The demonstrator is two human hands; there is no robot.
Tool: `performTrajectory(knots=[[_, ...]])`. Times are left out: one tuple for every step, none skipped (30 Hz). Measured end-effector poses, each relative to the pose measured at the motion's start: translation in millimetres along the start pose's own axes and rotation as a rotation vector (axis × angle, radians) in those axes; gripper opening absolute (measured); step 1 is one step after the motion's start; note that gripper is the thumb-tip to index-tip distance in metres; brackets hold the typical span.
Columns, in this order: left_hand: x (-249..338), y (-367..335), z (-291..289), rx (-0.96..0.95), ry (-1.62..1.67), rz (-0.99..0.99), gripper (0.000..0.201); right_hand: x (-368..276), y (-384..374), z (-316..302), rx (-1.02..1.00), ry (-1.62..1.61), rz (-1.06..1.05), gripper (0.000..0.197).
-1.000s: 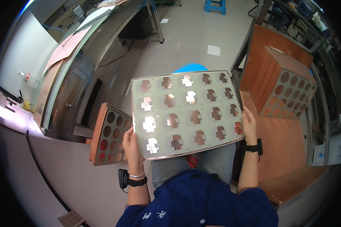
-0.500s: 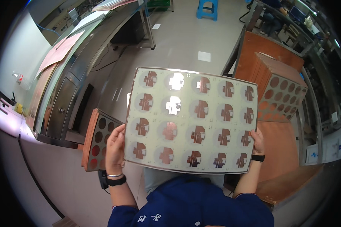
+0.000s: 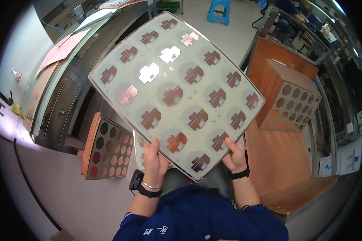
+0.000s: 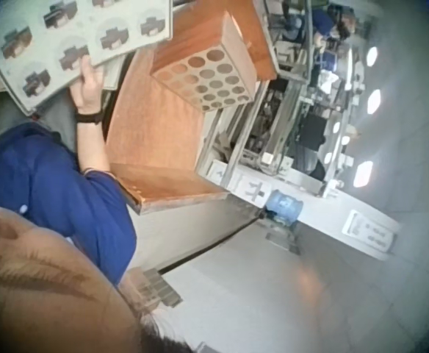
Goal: Inspecting and sorting circular patterned metal or circuit panels at a workstation.
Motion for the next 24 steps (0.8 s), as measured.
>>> performTrajectory(knots=[[3, -4, -5, -0.015, 0.053, -0.030, 0.047, -3, 2, -1, -0.019, 0.046, 0.039, 0.046], [8, -7, -11, -0.010, 0.051, -0.028, 0.047, -9, 3, -5, -0.037, 0.091, 0.075, 0.044], [13, -9, -20, 0.020, 0.031, -0.017, 0.047, -17, 0, -12, -0.027, 0.063, 0.023, 0.039], [18, -10, -30, 0.050, 0.010, -0.007, 0.046, -30, -1, -16, -0.013, 0.065, -0.029, 0.038], [20, -11, -40, 0.065, -0.003, -0.022, 0.046, -46, -4, -19, 0.030, 0.078, -0.086, 0.039], [23, -11, -45, 0.071, -0.004, -0.029, 0.046, -61, -6, -22, 0.075, 0.092, -0.145, 0.039], [25, -9, -51, 0.093, 0.004, -0.048, 0.046, -69, -5, -21, 0.083, 0.094, -0.141, 0.039], [26, -9, -54, 0.112, 0.014, -0.064, 0.046, -80, -5, -20, 0.096, 0.161, -0.149, 0.040], [27, -8, -55, 0.121, 0.004, -0.073, 0.046, -85, -4, -20, 0.109, 0.228, -0.157, 0.042], [26, -8, -58, 0.123, 0.007, -0.079, 0.046, -86, -3, -20, 0.115, 0.233, -0.156, 0.042], [26, -8, -62, 0.144, 0.004, -0.083, 0.045, -86, 0, -19, 0.100, 0.265, -0.158, 0.043], [26, -8, -67, 0.165, 0.001, -0.087, 0.045, -86, 2, -17, 0.084, 0.296, -0.159, 0.043], [27, -9, -70, 0.157, -0.003, -0.075, 0.044, -85, 4, -17, 0.091, 0.300, -0.161, 0.043], [27, -9, -71, 0.153, 0.000, -0.082, 0.044, -82, 5, -17, 0.112, 0.299, -0.157, 0.043], [29, -10, -70, 0.143, 0.011, -0.087, 0.043, -81, 5, -19, 0.132, 0.296, -0.153, 0.043], [30, -10, -68, 0.133, 0.020, -0.091, 0.043, -82, 6, -22, 0.136, 0.298, -0.157, 0.043], [32, -10, -66, 0.144, 0.023, -0.084, 0.042, -80, 4, -23, 0.100, 0.284, -0.151, 0.043], [33, -10, -67, 0.143, 0.021, -0.080, 0.042, -78, 3, -21, 0.061, 0.269, -0.144, 0.042], [33, -9, -67, 0.122, 0.008, -0.080, 0.042, -77, 3, -19, 0.056, 0.265, -0.145, 0.042], [35, -9, -68, 0.104, -0.008, -0.073, 0.041, -77, 2, -21, 0.172, 0.298, -0.146, 0.042], [37, -9, -70, 0.104, -0.014, -0.059, 0.041, -76, 1, -24, 0.285, 0.329, -0.146, 0.041], [37, -8, -72, 0.103, -0.036, -0.055, 0.041, -77, -1, -27, 0.269, 0.321, -0.144, 0.041], [38, -8, -73, 0.103, -0.056, -0.051, 0.041, -77, -3, -33, 0.178, 0.377, -0.087, 0.041], [39, -7, -74, 0.103, -0.061, -0.035, 0.041, -77, -4, -35, 0.087, 0.434, -0.031, 0.040]])
Point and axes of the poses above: each hand's wrist, its own y-axis away from the middle knuckle, its own z-axis out of the palm, x = y × z, the point moved 7 cm from there along -y, towards the middle knuckle, and after that the axes turned 3 degrees about x, right-handed, at the moved point
